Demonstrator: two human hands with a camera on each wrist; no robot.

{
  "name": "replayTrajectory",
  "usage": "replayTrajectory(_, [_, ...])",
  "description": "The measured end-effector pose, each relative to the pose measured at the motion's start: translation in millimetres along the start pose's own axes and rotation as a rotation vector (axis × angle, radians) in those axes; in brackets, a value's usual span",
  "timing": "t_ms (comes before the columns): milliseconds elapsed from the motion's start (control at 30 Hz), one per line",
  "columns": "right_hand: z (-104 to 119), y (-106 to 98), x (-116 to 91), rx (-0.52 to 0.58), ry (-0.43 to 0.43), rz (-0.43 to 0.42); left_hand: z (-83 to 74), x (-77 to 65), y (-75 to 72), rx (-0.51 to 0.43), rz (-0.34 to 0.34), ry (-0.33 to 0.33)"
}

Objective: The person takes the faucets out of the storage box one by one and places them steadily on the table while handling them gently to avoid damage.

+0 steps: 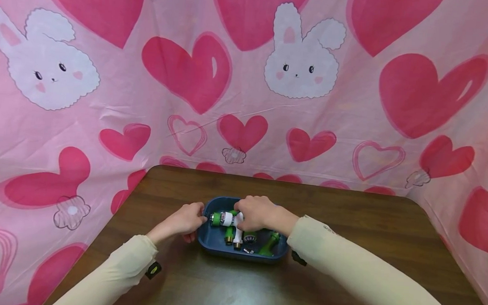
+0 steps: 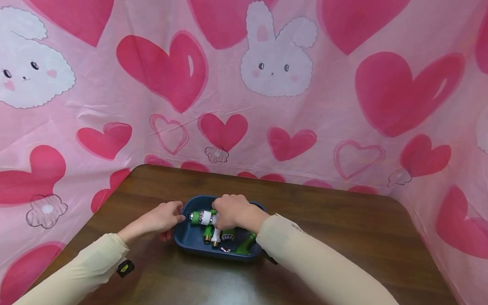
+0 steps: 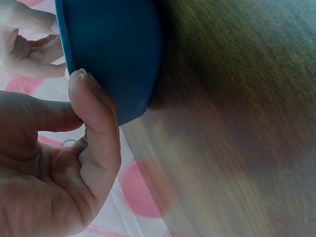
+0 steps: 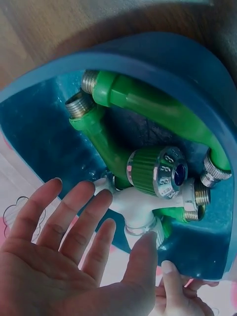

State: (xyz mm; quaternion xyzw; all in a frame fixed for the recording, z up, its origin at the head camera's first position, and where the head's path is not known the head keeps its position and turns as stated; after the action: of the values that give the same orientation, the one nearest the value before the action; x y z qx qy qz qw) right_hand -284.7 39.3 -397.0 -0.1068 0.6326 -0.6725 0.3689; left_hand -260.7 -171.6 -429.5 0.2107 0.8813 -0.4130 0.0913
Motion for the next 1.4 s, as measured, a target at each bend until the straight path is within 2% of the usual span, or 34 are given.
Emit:
replayTrajectory(900, [12, 6, 10, -0.117, 0.002, 0.018, -0.3, -1.2, 0.9, -0.009, -0.005, -0.011])
replayTrajectory(1400, [11, 8, 11, -0.088, -0.008, -0.001, 0.6, 0.5, 0.7, -0.012, 0.001, -0.02])
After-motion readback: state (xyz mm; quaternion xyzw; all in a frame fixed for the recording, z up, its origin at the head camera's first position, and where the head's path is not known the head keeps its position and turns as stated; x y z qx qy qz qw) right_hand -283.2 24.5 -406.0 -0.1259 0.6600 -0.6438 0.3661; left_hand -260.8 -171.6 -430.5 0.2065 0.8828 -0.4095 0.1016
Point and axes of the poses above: each hand's wrist, its own x-axis towards the middle knuckle, its own y-axis out of the palm, z = x × y, the point moved 3 cm from there along x, towards the middle knuckle, and after that the axes turned 6 degrees about z, right-handed, at the moved point
